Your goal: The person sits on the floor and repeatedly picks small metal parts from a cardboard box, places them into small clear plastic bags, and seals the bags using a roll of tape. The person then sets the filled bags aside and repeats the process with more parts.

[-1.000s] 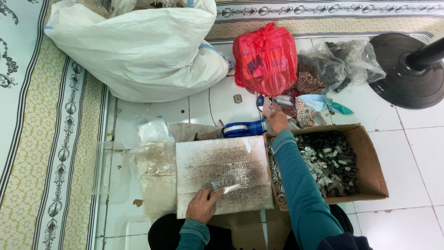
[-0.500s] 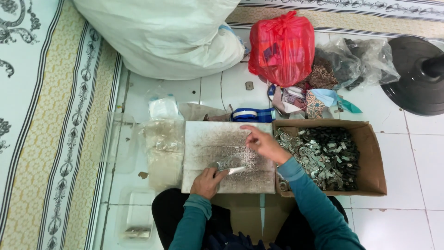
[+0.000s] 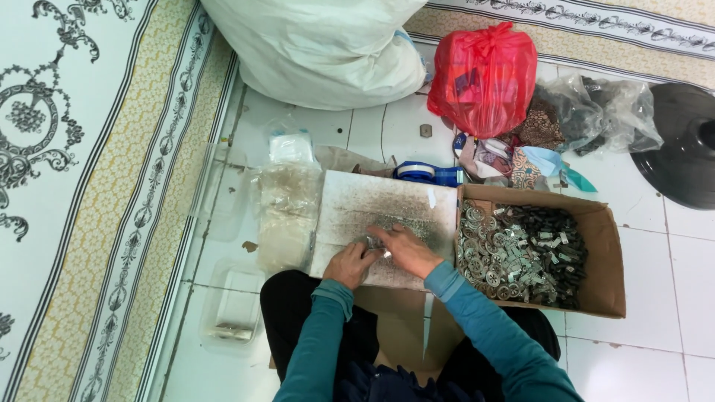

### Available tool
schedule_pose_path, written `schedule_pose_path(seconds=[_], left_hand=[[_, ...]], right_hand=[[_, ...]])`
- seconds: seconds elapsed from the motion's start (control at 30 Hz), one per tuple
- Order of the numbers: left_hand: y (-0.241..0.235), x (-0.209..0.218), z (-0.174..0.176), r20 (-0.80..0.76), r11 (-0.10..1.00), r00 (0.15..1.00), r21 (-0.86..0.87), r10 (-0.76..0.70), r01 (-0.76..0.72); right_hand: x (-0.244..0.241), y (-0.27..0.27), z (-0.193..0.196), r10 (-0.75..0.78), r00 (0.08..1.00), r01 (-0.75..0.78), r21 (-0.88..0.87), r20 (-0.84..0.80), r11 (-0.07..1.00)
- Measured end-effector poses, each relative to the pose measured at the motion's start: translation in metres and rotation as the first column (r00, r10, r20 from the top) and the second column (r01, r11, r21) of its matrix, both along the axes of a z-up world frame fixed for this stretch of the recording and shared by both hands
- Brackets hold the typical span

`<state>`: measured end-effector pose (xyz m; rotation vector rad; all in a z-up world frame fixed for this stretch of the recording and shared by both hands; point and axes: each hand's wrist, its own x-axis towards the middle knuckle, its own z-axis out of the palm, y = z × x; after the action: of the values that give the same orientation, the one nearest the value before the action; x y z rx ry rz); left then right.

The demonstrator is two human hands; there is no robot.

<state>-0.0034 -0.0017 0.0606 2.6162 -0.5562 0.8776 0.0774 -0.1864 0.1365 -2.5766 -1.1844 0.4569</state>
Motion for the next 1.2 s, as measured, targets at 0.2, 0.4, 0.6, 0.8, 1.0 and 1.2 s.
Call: schedule_pose_path(seconds=[0.2,0.4,0.6,0.8,1.0,1.2], left_hand=[[0.000,0.001,-0.028,0.010,1.000,1.000,0.014,-0.014,0.014],[0.002,0.000,-0.032,0.007,0.999,0.999,0.011,-0.046,0.046],[0.002,-0.003,-0.022,-0.030,0.999,0.999,-0.008,-0.044,0.044],[0.002,-0.002,-0.042,-0.091,0.996,0.992,-0.027,-0.082,0.080],[-0.008,-0.007,-0.042,-0.315,0.985,0.949,-0.167,-0.005,-0.051],[-0.005,0.002,-0.062,-0.728,0.888,0.681,-0.365,-0.085,-0.280]], right_hand=[[-0.013,0.008,-0.037,0.011,0.946,0.021,-0.094,0.325,0.995],[-0.027,0.023,-0.029,-0.117,0.890,0.188,-0.120,0.440,0.975],[-0.026,0.032,-0.001,-0.361,0.897,0.403,-0.135,0.256,0.905],[0.011,0.004,-0.005,-0.605,0.693,0.642,-0.047,-0.391,0.765],[-0.007,0.005,-0.003,-0.652,0.605,0.759,0.085,-0.457,0.645],[-0.039,-0.019,-0.060,-0.481,0.852,0.434,0.234,0.207,0.870]])
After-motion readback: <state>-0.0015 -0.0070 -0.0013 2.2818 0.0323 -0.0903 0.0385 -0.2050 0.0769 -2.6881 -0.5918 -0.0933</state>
